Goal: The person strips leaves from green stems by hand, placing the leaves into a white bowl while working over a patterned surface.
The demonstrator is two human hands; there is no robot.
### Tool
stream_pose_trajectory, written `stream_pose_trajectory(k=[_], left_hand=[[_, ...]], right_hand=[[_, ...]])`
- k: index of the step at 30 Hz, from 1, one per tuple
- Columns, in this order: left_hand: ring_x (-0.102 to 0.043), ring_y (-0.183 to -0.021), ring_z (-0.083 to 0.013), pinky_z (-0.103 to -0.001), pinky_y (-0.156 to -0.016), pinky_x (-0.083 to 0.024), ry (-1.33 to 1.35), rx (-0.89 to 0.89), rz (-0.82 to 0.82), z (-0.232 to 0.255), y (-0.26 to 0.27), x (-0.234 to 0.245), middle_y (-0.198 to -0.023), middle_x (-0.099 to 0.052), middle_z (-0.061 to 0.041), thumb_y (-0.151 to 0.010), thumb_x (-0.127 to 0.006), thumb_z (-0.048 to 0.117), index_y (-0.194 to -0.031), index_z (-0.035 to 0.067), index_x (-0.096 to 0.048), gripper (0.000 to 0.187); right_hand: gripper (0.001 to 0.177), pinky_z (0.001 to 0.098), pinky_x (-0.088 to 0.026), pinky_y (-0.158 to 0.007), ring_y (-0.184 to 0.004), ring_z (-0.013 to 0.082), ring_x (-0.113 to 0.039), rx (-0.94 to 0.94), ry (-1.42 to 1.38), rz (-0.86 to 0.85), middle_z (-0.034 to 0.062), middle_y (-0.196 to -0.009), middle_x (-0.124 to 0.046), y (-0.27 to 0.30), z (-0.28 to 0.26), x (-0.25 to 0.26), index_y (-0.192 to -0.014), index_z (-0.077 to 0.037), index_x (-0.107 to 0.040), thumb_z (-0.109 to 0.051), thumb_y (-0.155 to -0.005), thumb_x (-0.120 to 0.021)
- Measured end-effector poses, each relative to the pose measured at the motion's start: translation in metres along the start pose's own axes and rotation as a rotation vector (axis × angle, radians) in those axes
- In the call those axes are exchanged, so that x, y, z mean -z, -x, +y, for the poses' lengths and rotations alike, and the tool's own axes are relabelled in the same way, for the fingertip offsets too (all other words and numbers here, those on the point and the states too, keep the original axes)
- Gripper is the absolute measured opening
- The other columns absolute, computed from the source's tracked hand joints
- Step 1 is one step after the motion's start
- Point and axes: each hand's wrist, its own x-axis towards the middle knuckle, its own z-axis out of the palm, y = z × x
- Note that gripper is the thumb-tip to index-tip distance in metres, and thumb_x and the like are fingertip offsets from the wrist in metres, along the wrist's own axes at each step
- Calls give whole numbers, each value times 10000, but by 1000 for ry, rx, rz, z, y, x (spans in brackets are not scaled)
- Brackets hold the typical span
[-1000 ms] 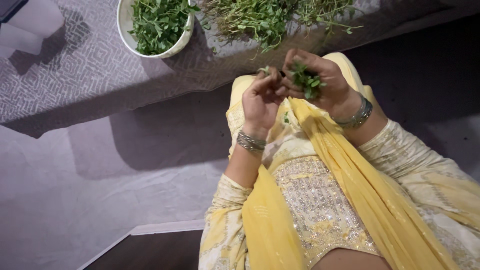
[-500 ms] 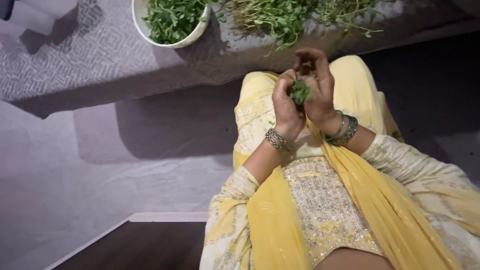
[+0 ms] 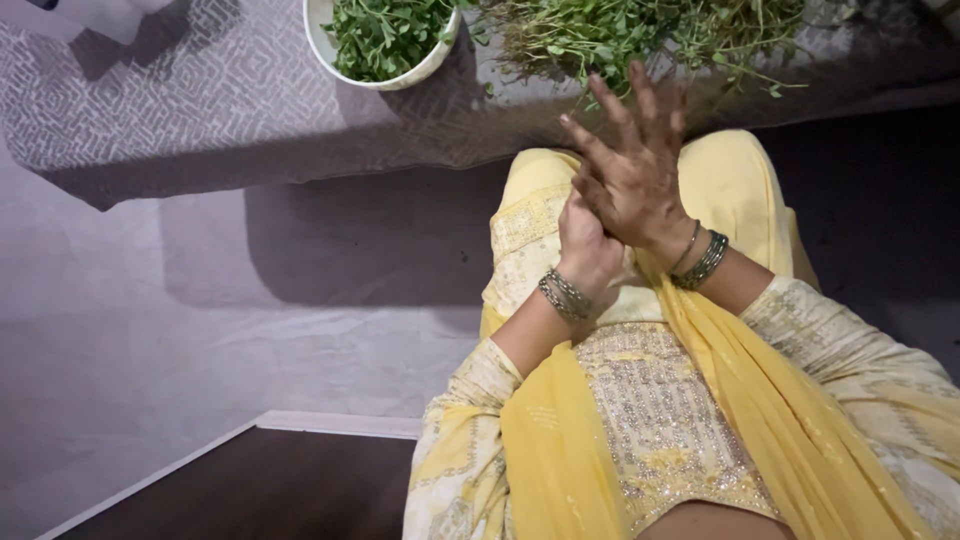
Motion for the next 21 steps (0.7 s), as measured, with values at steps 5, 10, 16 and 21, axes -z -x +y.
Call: stream_pose_trajectory(k=[5,10,16,21], left_hand=[[-599,-680,-111,-293,-637,-548,79,-208,-342,58,-25,-28,-827,-600,3,-1278,-358,351,-962,124,-568,442],[-530,-711,-111,-296,-618,-441,-469,-858,98,204,-107,-53,-832,-540,10,-1106,-442,398,-977,87,-527,347],[-293,-1192,-313,-550,-938,-263,-1803,-1116,651,316,-217,6,-1282,-457,-143,-999,-629,400,-1261,56,-545,440],[-308,-1501,-190,-446,-1292,-289,-1762,-1696,582,244,-168,25,-1575,-466,-48,-1030,-703,256,-1421,169,-567,423]], right_hand=[[690,534,-30,-1342,-1597,323,-202,-155,-15,91,68,-1692,-383,3,8,-13,-1476,-188,-645,-665,-1129,-287],[752,547,-114,-1320,-1560,342,-285,-186,-160,183,121,-1598,-463,16,22,5,-1352,-120,-678,-619,-1113,-168],[740,557,-228,-1264,-1521,381,-349,-239,-202,140,184,-1537,-511,22,34,10,-1317,-59,-683,-600,-1147,-207],[621,528,-311,-1234,-1459,385,-410,-272,-210,134,174,-1497,-537,20,48,5,-1297,-44,-673,-529,-1151,-313]])
